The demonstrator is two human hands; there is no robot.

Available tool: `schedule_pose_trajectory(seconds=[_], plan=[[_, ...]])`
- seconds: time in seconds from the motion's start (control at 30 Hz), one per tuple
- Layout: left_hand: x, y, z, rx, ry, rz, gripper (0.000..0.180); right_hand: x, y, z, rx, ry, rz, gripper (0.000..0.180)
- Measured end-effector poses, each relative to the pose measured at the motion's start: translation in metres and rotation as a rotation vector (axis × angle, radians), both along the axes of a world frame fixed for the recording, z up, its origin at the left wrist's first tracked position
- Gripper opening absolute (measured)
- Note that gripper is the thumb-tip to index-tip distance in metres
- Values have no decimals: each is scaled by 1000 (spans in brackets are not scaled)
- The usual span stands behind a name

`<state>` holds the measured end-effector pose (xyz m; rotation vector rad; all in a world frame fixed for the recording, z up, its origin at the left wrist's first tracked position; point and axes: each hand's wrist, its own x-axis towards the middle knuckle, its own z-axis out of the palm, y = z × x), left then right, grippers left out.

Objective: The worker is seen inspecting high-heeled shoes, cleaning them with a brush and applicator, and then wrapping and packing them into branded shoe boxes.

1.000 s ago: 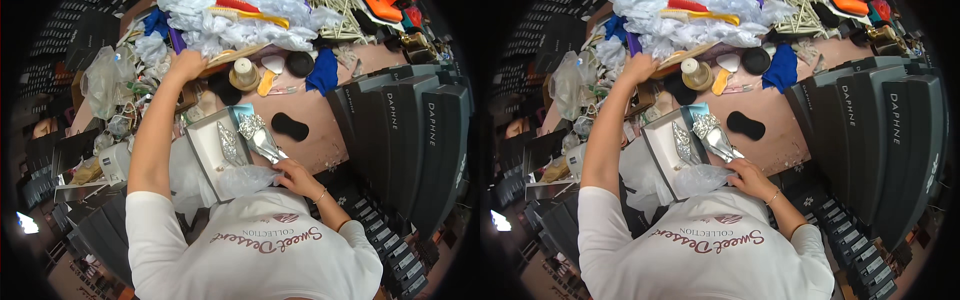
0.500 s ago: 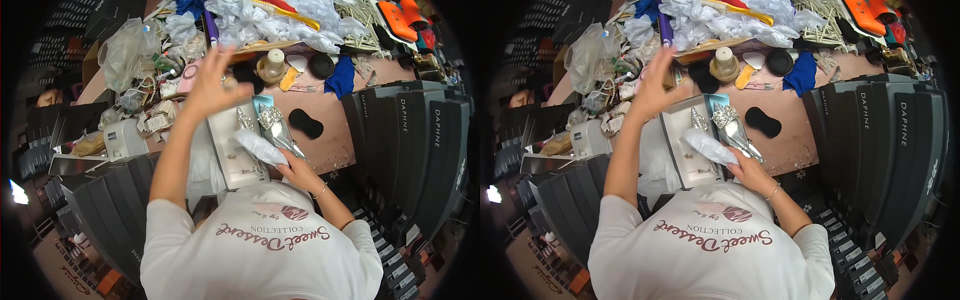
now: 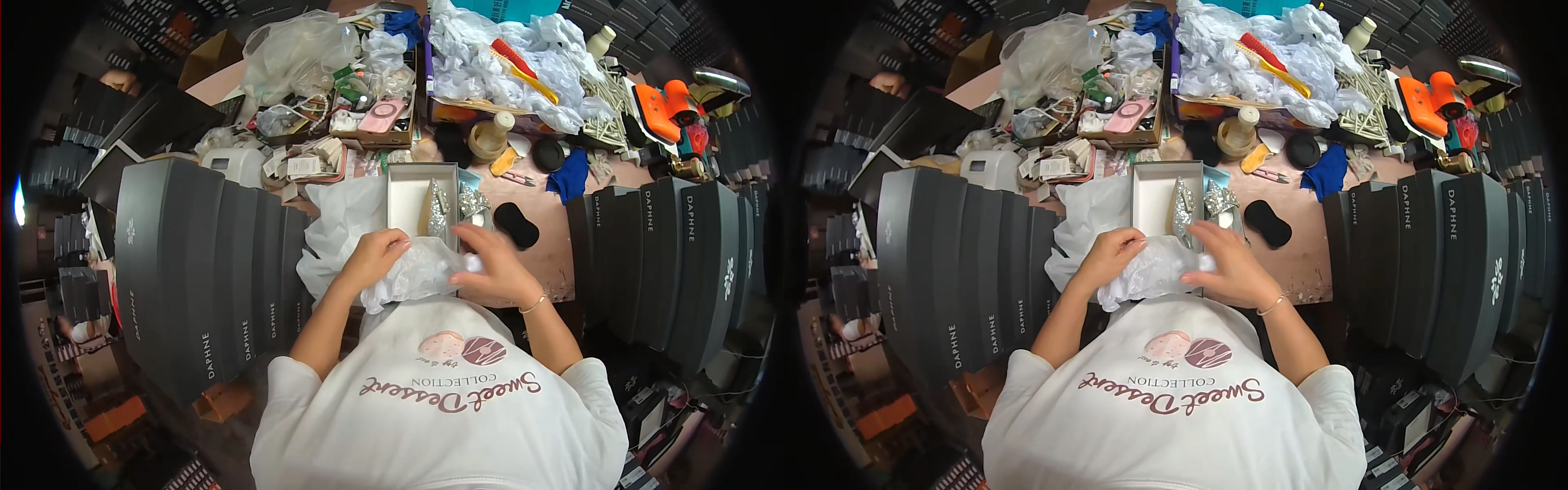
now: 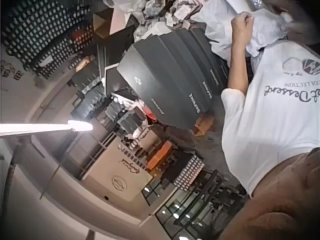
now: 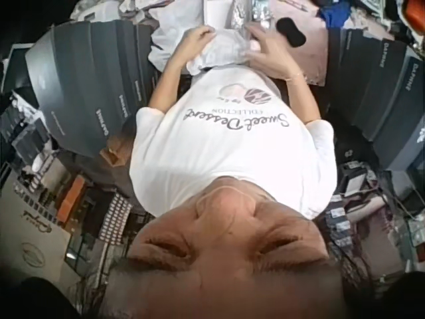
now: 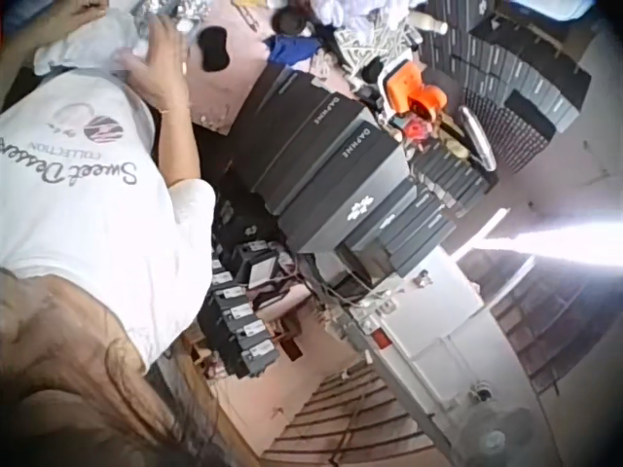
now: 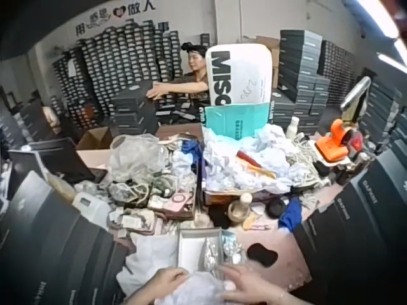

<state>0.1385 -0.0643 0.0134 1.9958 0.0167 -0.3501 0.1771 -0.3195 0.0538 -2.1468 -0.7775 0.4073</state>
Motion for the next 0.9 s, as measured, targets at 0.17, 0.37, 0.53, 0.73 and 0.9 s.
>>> schedule_pose_trajectory(seconds=[0.17,0.37,0.53,0.73,0.9], plan=[[-11,-8,33,-6,-120,-180,19,-12,30,-21,-320,-23,155,35],[-31,7,32,-198,78,-149,20,-22,35,-31,-12,279,134,22],[-61,60,-7,427,-20,-176,19,-12,-2,-44,-157,-63,67,16],[-88,76,-34,-1033,283,569,27,-12,-36,-37,-258,95,91,13],[-78,80,-9,-887,187,892,24,-37,-84,-75,-522,-186,71,11]])
